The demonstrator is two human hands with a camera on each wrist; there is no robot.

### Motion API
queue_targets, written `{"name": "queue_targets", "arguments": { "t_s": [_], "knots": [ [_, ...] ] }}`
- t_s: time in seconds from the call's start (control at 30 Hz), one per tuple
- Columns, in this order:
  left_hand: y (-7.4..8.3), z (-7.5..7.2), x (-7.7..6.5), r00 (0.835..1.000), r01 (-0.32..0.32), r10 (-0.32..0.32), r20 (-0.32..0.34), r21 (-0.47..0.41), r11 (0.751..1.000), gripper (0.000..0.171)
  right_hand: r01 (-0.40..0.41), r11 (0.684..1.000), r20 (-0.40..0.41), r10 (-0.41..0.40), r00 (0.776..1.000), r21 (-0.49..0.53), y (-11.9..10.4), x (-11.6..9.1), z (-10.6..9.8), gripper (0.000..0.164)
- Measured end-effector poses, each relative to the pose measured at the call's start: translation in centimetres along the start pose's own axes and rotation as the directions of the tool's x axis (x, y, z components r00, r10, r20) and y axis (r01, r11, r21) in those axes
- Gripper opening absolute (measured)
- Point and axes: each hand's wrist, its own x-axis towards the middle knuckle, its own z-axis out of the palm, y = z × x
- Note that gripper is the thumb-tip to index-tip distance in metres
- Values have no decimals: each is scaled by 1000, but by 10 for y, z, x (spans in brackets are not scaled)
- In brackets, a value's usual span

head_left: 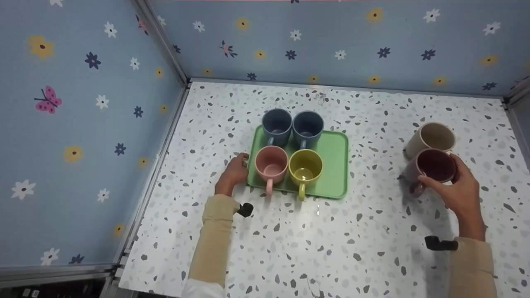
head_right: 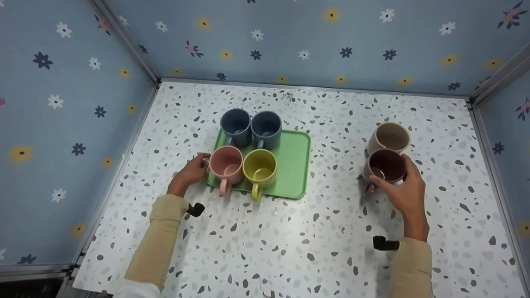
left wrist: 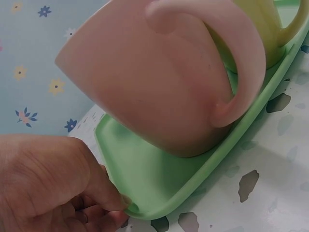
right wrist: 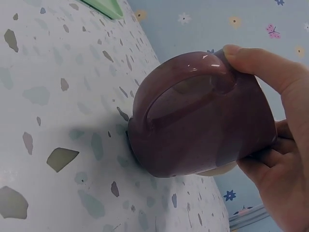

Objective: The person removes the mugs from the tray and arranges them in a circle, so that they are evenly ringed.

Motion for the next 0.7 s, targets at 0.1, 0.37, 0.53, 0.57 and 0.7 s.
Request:
{"name": "queue_targets", "arguments": {
  "t_s": [0.1, 0.37, 0.53, 0.57, 0.7],
  "knots": [
    [1, 0, 0, 1000, 9, -8, 8, -10, 1000, 57, -28, 1000, 2, 28, 1000, -3, 1, -1, -2, 89],
    [0, 0, 1, 1000, 21, -21, 10, 26, 999, 56, -54, 999, -17, 54, 998, -3, 6, -5, -5, 86],
    [1, 0, 1, 1000, 18, -19, 7, 30, 999, 56, -79, 996, -35, 81, 996, 36, 10, -7, -6, 83],
    [1, 1, 1, 1000, 18, -18, 5, 27, 999, 56, -83, 996, -37, 85, 996, 46, 11, -7, -7, 84],
    [1, 1, 1, 1000, 10, -10, 0, 33, 999, 56, -103, 993, -32, 104, 994, 56, 13, -8, -11, 88]
  ]
}}
